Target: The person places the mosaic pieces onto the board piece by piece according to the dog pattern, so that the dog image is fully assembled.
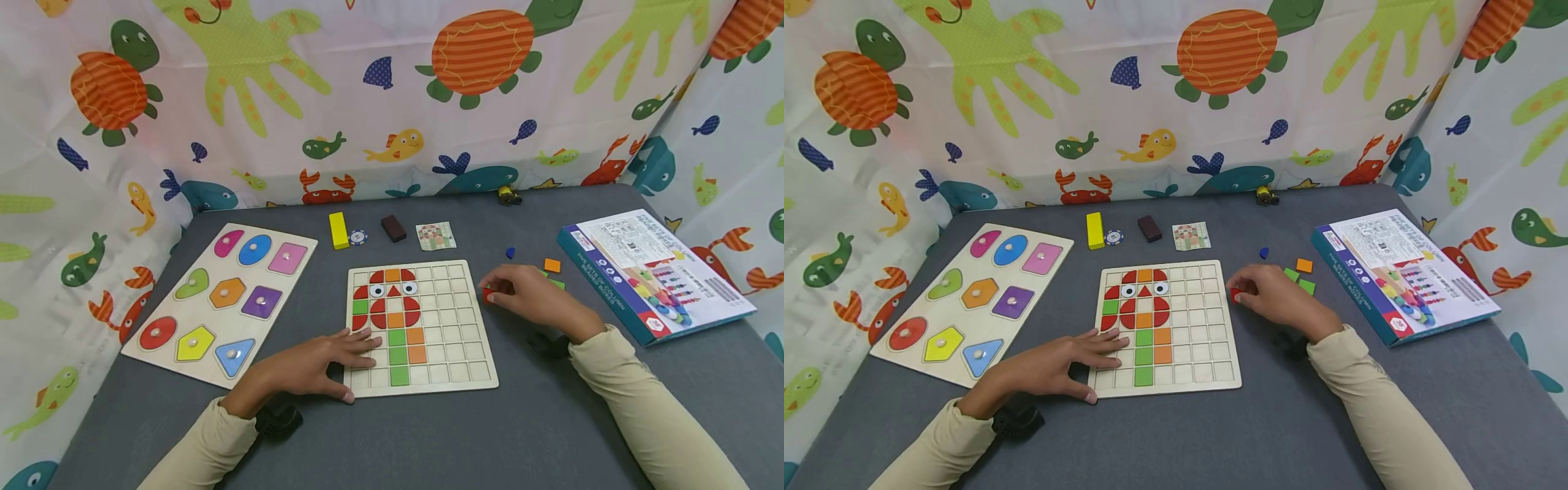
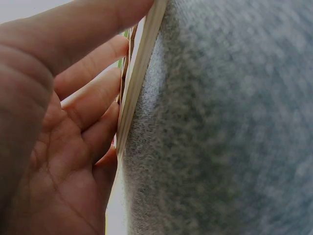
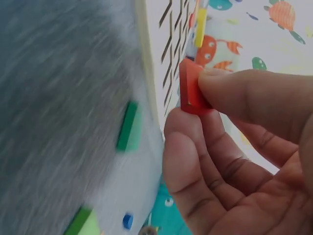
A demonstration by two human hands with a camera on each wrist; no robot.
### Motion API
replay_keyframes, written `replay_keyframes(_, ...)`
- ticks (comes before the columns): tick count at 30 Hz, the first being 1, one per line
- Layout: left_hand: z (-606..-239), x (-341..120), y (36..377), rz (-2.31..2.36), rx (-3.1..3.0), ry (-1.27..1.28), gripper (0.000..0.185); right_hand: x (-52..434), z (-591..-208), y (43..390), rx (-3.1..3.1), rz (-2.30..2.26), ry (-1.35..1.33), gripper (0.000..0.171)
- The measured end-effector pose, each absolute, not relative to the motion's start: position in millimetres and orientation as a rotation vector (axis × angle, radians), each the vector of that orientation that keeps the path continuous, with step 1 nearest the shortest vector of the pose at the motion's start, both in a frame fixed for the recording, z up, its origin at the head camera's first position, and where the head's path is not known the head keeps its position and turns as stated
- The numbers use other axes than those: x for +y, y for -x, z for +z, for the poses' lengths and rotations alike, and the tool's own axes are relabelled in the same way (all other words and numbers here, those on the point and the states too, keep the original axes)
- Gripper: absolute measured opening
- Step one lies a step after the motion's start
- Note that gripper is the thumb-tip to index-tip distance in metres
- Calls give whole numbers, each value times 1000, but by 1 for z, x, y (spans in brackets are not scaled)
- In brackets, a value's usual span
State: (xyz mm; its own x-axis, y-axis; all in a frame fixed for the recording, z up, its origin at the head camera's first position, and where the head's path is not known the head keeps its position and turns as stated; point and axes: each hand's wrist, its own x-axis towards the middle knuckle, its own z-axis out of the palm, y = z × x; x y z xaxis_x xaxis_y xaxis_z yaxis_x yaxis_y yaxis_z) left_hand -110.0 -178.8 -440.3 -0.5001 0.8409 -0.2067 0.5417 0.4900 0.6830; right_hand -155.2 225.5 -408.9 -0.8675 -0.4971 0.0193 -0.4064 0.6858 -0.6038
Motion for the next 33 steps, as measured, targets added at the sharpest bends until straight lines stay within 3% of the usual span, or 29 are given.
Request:
replay_keyframes(19,-437,-177,109,708,2227,-1134,64,147,-410,195,2613,-948,729,19)
replay_keyframes(33,-437,-177,109,735,2220,-1152,64,127,-419,208,2636,-905,727,20)
